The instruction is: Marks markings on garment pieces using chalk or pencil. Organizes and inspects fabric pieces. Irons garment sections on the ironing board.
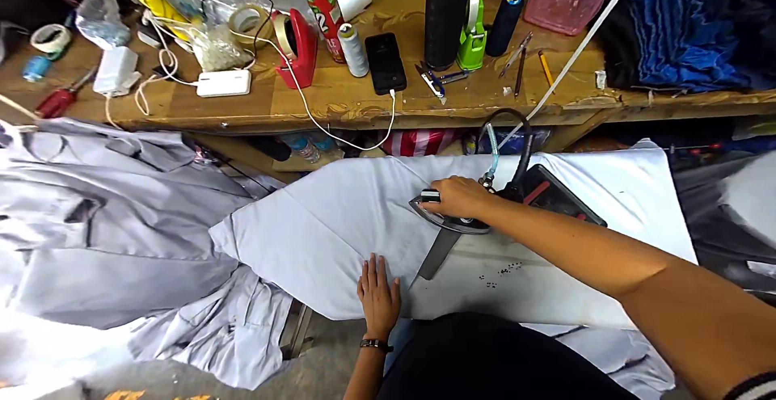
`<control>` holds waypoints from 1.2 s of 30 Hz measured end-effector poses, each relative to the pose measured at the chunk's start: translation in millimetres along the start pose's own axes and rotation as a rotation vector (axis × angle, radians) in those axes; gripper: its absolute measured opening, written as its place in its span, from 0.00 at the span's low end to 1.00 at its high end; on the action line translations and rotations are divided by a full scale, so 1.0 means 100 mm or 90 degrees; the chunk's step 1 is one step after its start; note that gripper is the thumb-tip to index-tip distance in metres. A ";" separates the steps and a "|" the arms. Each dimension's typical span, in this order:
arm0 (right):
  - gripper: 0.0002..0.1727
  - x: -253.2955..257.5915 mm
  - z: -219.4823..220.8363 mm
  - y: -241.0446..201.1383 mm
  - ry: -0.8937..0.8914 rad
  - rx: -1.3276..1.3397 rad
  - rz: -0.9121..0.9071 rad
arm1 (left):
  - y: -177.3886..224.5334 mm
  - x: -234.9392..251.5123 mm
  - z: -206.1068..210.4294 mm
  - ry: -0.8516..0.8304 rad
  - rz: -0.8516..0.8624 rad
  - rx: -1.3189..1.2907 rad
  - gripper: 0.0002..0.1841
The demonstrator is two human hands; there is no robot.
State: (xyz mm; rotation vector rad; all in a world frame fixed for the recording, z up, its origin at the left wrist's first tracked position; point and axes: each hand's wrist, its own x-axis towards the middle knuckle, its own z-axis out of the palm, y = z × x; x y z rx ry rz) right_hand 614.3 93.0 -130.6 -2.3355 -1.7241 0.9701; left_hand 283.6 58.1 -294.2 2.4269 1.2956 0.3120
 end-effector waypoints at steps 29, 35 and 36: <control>0.31 -1.22 -0.26 1.47 -0.004 0.226 0.276 | 0.68 0.72 0.00 -0.021 0.122 -0.085 0.38; 0.35 -1.26 -0.23 2.00 0.118 0.233 0.374 | 1.03 1.24 -0.02 -0.210 0.093 -0.007 0.31; 0.35 -1.28 -0.19 2.06 0.148 0.240 0.381 | 1.05 1.29 -0.05 -0.233 0.081 -0.004 0.27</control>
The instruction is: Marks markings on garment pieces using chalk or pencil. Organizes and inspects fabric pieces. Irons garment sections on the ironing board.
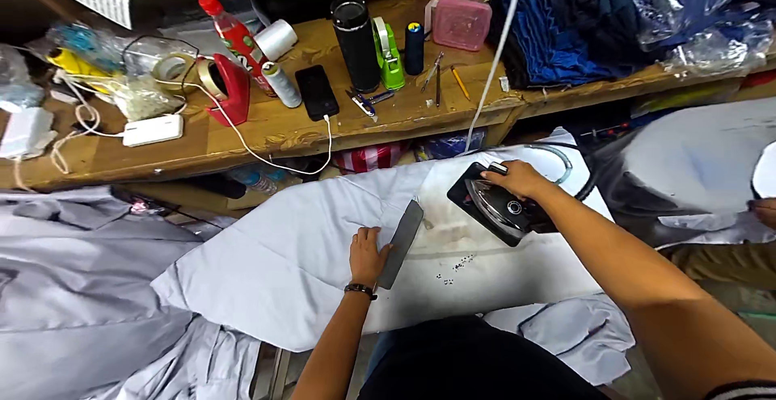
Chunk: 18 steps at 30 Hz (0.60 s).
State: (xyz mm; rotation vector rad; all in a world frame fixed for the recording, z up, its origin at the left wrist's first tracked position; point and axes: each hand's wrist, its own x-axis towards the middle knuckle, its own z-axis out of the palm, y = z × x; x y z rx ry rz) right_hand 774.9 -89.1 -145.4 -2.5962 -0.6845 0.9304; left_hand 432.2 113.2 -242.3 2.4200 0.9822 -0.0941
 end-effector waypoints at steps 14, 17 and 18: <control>0.38 -0.53 1.53 -0.67 -0.377 0.359 -0.112 | -0.43 -1.17 -0.76 0.025 0.016 -0.252 0.11; 0.43 -0.52 2.03 -1.01 -0.511 0.717 0.068 | -0.64 -1.61 -1.00 0.030 0.017 -0.304 0.10; 0.38 -0.51 2.10 -1.13 -0.443 0.833 0.108 | -0.73 -1.76 -1.10 0.034 0.009 -0.307 0.09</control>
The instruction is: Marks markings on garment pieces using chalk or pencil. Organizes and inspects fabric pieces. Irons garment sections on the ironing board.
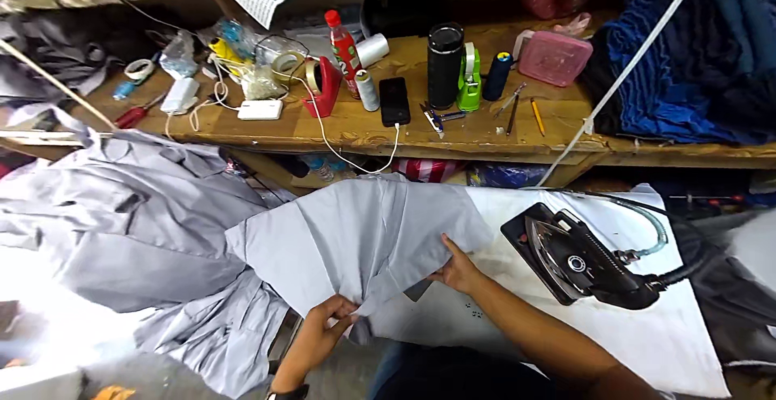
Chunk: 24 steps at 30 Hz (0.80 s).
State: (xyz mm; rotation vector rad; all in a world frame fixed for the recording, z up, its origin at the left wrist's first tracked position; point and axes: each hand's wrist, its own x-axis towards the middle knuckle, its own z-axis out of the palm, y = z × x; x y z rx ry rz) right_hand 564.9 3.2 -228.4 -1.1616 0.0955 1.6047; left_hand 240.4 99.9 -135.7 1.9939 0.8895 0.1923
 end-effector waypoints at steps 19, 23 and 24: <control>0.05 -0.51 0.10 0.58 0.243 -0.281 -0.234 | -1.53 -0.03 -0.87 0.334 -0.268 0.056 0.31; 0.05 -0.62 0.07 0.56 0.324 -0.300 -0.288 | -1.76 0.67 -1.03 0.449 -0.393 0.127 0.41; 0.05 -0.62 0.08 0.57 0.337 -0.305 -0.289 | -1.83 0.78 -1.08 0.440 -0.424 0.152 0.41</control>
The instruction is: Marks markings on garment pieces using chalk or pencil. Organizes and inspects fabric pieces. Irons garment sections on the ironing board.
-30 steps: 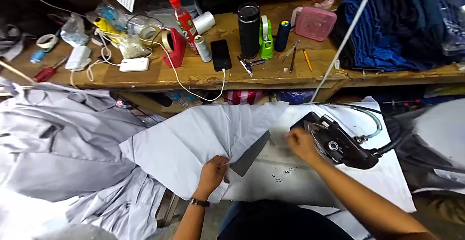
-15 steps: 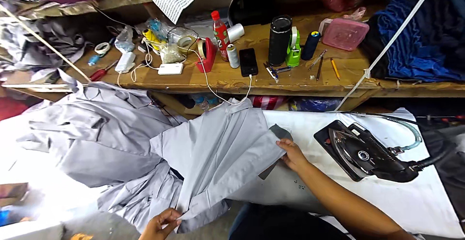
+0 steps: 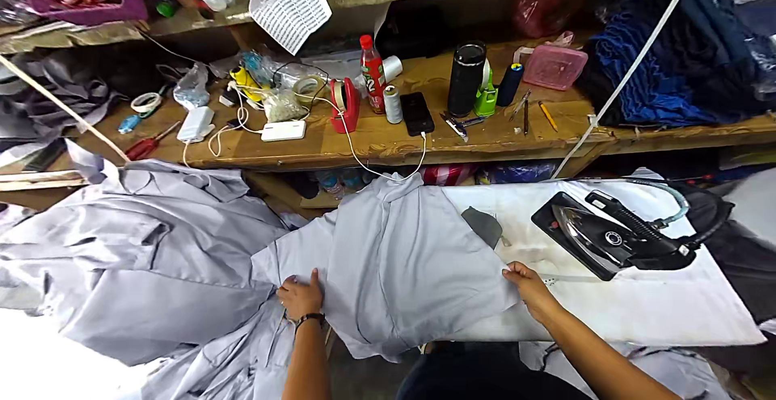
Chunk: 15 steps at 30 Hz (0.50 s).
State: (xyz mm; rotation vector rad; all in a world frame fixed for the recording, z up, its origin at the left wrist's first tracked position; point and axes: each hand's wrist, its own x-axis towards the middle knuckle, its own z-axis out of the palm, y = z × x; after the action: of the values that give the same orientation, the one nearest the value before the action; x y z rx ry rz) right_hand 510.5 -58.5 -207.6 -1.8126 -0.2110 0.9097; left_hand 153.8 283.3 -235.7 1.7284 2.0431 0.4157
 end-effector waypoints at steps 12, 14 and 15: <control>0.04 -0.03 0.54 -0.53 -0.094 -0.027 -0.157 | -0.81 0.57 -0.96 0.041 -0.078 0.154 0.28; 0.05 0.00 0.43 -0.43 -0.091 -0.052 -0.144 | -1.02 0.45 -0.89 0.062 -0.128 0.122 0.29; 0.06 0.02 0.34 -0.33 -0.080 -0.069 -0.117 | -1.00 0.31 -0.81 0.088 -0.113 0.081 0.30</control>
State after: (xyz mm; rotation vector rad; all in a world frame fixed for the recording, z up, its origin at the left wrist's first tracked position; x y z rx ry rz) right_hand 497.4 -18.2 -185.8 -1.8026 -0.5066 0.8959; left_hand 23.7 299.7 -218.1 1.6107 2.3450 0.3647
